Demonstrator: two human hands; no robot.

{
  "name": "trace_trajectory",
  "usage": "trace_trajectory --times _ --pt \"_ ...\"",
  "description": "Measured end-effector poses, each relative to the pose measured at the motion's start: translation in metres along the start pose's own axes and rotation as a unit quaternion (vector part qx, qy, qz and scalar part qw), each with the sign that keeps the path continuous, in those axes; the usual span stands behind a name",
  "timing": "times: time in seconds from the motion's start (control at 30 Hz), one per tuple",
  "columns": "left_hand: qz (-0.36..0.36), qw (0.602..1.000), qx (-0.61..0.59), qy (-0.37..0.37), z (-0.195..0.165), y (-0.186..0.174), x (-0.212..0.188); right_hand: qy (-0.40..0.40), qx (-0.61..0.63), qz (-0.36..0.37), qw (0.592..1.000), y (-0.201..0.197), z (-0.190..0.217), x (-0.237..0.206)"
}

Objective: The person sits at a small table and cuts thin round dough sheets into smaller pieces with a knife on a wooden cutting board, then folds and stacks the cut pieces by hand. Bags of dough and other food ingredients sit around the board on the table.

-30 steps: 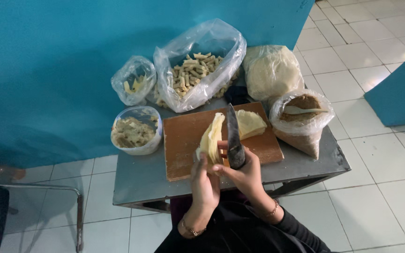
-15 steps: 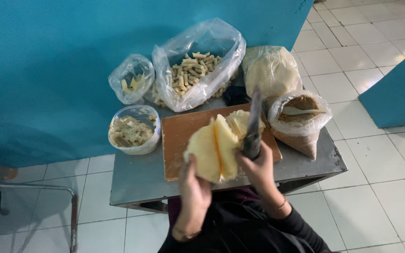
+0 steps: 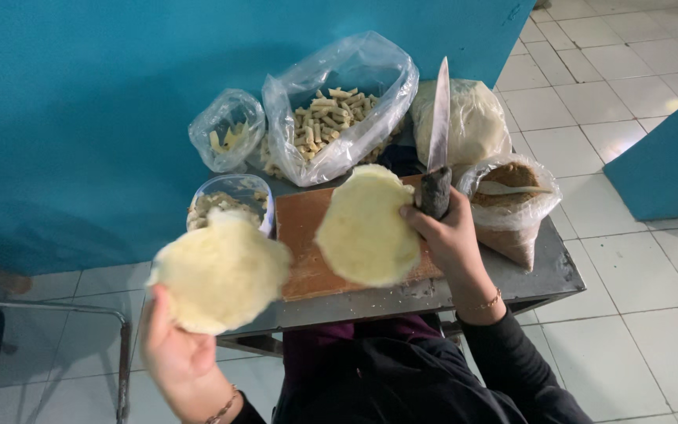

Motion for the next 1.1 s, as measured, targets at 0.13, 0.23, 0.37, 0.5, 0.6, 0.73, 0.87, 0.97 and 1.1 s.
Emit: trace_trajectory --times 0.13,0.23,0.37,0.5,0.6,0.73,0.87,0.97,1.1 --pt "-0.065 0.992 0.067 0.081 -0.02 -0.001 -0.012 -0.016 -0.089 0.068 0.994 0.02 0.013 0.008" --pt "-0.042 0.992 0.077 0.092 -0.014 0.004 -0.011 -0.057 -0.135 0.109 0.983 0.039 0.011 0.018" --pt "-0.013 0.994 0.086 0.073 0.002 0.01 -0.009 -0.044 -0.177 0.101 0.978 0.047 -0.004 0.029" --pt "-0.025 0.994 0.097 0.031 0.016 0.017 -0.008 -0.064 -0.369 0.062 0.925 0.026 -0.01 0.026" --pt "-0.035 0.984 0.158 0.076 0.027 0.024 -0.012 -0.091 -0.381 0.004 0.92 0.004 -0.004 0.015" --pt "0.013 0.727 0.681 -0.084 0.065 0.036 -0.014 -0.009 -0.38 0.057 0.923 -0.016 0.01 -0.003" --pt "0.262 0.577 0.748 0.199 0.096 0.038 -0.036 0.024 -0.395 0.176 0.901 -0.017 0.014 -0.025" --pt "0.282 0.563 0.743 0.225 0.099 0.018 -0.048 -0.019 -0.409 0.209 0.888 -0.006 0.007 -0.042" --pt "0.26 0.624 0.713 0.186 0.089 -0.009 -0.029 -0.161 -0.457 0.215 0.848 0.021 -0.012 -0.048"
Point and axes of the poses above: each hand's wrist, its own x-axis towards the middle knuckle, its own y-axis out of the palm, z = x × y, the point moved 1 cm from there along x, towards the middle knuckle, and after that the axes turned 2 degrees about -x, right-handed, at the moved point
